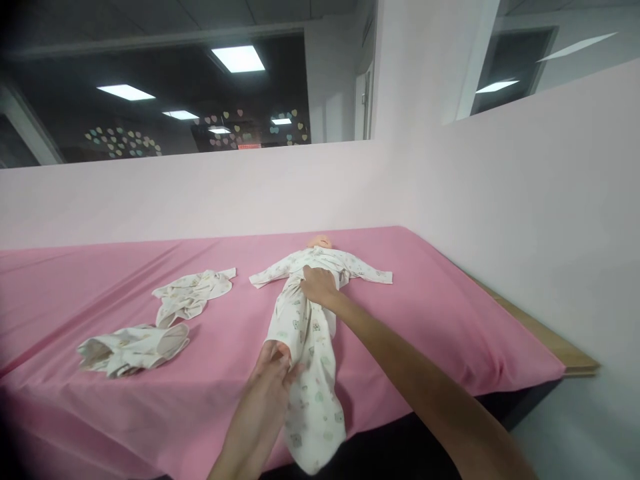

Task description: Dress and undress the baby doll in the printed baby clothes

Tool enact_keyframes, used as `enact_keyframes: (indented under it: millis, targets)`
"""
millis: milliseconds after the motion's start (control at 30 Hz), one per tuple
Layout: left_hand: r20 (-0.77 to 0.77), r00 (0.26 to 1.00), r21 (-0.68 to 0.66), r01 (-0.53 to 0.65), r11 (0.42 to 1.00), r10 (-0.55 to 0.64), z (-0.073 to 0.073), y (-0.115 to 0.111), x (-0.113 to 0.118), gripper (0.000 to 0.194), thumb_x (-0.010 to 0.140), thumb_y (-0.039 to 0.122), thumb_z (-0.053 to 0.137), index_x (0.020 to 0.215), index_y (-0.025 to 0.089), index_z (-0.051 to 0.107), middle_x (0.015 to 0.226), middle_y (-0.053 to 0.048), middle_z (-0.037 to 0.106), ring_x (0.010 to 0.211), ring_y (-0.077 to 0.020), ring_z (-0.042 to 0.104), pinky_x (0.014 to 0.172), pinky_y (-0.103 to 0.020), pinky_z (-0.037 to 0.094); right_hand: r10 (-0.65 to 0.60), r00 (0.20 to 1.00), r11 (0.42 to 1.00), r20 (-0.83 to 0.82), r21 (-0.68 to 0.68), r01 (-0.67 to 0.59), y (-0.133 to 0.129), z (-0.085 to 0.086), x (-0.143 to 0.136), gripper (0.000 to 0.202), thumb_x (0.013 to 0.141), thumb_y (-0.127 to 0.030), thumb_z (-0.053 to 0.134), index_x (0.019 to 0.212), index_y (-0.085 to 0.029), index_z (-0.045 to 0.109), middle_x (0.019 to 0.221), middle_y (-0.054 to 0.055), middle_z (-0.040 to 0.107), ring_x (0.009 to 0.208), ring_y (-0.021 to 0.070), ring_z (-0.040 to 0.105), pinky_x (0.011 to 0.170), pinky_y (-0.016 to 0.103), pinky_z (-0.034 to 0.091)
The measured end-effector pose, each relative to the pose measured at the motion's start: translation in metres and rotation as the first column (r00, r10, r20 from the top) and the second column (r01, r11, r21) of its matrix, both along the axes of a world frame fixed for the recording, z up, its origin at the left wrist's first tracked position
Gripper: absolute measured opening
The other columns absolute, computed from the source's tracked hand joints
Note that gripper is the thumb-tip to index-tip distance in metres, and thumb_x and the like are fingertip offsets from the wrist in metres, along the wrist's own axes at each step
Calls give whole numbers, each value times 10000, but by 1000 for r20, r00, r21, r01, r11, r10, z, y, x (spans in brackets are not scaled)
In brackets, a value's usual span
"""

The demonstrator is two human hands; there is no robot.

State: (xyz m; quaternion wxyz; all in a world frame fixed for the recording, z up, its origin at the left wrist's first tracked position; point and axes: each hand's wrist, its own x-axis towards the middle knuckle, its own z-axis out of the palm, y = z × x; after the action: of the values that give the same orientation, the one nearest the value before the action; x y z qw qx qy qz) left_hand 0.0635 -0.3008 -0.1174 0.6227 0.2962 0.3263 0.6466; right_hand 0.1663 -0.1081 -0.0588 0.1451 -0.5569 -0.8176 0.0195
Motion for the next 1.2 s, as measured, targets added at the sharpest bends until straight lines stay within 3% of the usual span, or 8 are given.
enact_keyframes:
  millis: [167, 300, 433, 567, 667, 900, 1067, 1200]
  targets:
    - [-431, 902, -48, -41, 998, 17, -9, 11, -1, 226, 853, 330, 553, 754, 208, 392, 752, 37, 344, 657, -86, 415, 613, -186, 400, -41, 999, 999, 7, -23, 41, -5, -6, -3, 213, 828, -163, 412, 994, -149, 545, 960, 141, 667, 903, 295, 618, 755, 364, 380]
    - [-719, 677, 77, -150, 986, 159, -21, 29, -1, 337, 831, 375, 537, 659, 212, 297, 644, 53, 302, 559, -99, 343, 529, -211, 324, -47, 998, 999, -34, -4, 47, -24, -7, 1, 297, 867, -237, 417, 1137, -139, 496, 1113, 149, 603, 998, 288, 573, 818, 375, 388]
    - [-850, 412, 214, -298, 930, 327, -25, 38, -7, 299, 817, 364, 547, 642, 212, 358, 701, 16, 438, 658, -145, 415, 604, -245, 353, 39, 983, 995, -177, 94, -23, -72, -19, 15, 401, 871, -368, 495, 1216, -169, 453, 1217, 119, 514, 1099, 265, 489, 909, 372, 374]
    - [-849, 438, 192, -261, 946, 294, -14, 31, -12, 248, 863, 357, 502, 687, 221, 393, 740, 8, 486, 659, -157, 447, 599, -255, 361, 208, 956, 974, -209, 136, -183, -123, -31, 26, 163, 903, -334, 487, 990, -212, 551, 1139, 62, 528, 1107, 234, 449, 954, 378, 343]
    - [-852, 448, 175, -247, 953, 272, 1, 21, -12, 222, 899, 401, 478, 764, 228, 441, 737, 6, 518, 672, -172, 480, 626, -273, 385, 258, 950, 963, -175, 132, -237, -133, -36, 23, 115, 901, -220, 448, 898, -203, 562, 1116, 60, 534, 1106, 225, 439, 947, 385, 337]
    - [-824, 447, 227, -302, 926, 348, 6, 15, -11, 299, 898, 439, 512, 1113, 235, 553, 1032, -63, 626, 882, -225, 585, 750, -315, 459, 198, 976, 968, -90, 177, -180, -101, -44, 7, 114, 853, -271, 521, 823, -171, 566, 1045, 74, 556, 1025, 237, 462, 898, 436, 318]
    - [-809, 328, 354, -389, 850, 487, -9, 20, -13, 363, 885, 431, 537, 1189, 235, 549, 1095, -67, 613, 881, -219, 579, 741, -325, 472, 109, 994, 977, -4, 183, -107, -78, -35, 1, 144, 848, -192, 476, 798, -169, 610, 995, 97, 600, 1000, 268, 482, 848, 444, 318]
    - [-847, 243, 392, -318, 863, 474, -20, 22, -22, 268, 896, 373, 503, 1115, 232, 564, 1110, -75, 589, 908, -225, 568, 759, -343, 469, -18, 996, 982, -84, 185, 33, -71, -30, 10, 185, 891, -204, 435, 860, -175, 616, 1051, 114, 589, 989, 265, 500, 835, 419, 339]
